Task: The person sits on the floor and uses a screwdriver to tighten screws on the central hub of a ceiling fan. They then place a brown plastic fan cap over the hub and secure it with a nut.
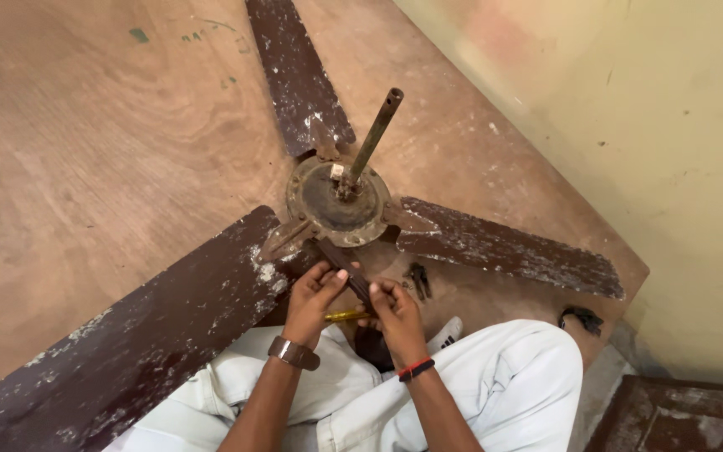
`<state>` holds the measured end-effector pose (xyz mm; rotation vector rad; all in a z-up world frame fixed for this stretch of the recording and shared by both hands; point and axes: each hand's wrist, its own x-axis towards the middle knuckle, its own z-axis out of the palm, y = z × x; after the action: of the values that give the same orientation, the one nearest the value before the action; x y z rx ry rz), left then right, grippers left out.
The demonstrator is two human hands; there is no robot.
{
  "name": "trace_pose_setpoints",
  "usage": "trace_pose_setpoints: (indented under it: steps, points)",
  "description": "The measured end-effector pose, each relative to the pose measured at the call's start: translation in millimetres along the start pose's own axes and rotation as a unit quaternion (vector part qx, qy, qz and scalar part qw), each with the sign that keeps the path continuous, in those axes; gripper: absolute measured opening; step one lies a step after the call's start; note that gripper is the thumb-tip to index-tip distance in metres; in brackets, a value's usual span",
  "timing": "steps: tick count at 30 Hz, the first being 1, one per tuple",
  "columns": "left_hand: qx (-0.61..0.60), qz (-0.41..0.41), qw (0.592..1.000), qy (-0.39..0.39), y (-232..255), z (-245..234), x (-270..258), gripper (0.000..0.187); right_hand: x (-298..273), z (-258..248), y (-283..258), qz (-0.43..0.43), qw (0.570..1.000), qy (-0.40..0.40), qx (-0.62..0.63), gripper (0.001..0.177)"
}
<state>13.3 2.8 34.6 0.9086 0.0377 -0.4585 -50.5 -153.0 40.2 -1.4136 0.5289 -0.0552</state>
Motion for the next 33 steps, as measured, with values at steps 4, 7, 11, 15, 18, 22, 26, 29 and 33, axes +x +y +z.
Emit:
trace_pose_setpoints:
  steps: [4, 7, 11, 15, 18, 22, 26, 29, 33]
  points:
    - [0.014, 0.053, 0.998, -0.005, -3.6, 1.8, 1.1, 0.034, 1.6, -13.8, 6.6, -0.042, 0.998, -0.016, -0.036, 0.029]
    - [0.072, 0.09, 0.993, 0.002, -9.6, 4.2, 0.5, 0.036, 4.8, -21.2, 16.8, -0.098, 0.993, -0.006, -0.07, 0.032]
    - [0.12, 0.139, 0.983, 0.015, -10.4, 7.4, 0.0, 0.041, 6.5, -20.0, 16.2, -0.198, 0.975, 0.01, -0.101, 0.031]
    - [0.27, 0.181, 0.944, 0.045, -7.7, 8.8, -6.0, 0.046, -1.9, -7.4, 0.5, -0.175, 0.981, 0.008, -0.089, 0.039]
    - [0.368, 0.187, 0.909, 0.051, -6.0, 13.6, -13.0, 0.044, -5.5, 2.2, -13.5, -0.201, 0.972, -0.003, -0.124, 0.048]
    - [0.446, 0.171, 0.878, 0.023, 2.0, 22.1, -20.8, 0.043, -4.4, 6.9, -21.5, -0.248, 0.957, 0.0, -0.151, 0.042]
    - [0.445, 0.176, 0.878, -0.003, 11.6, 25.6, -23.9, 0.052, 2.0, 1.1, -17.1, -0.205, 0.975, 0.049, -0.066, 0.037]
    - [0.48, 0.178, 0.859, -0.025, 12.1, 24.3, -21.4, 0.052, 9.2, -6.6, -13.8, -0.167, 0.981, 0.084, -0.047, 0.043]
    - [0.498, 0.153, 0.853, -0.03, 4.0, 19.6, -18.6, 0.046, 15.0, -7.9, -10.5, -0.189, 0.98, 0.056, -0.022, 0.043]
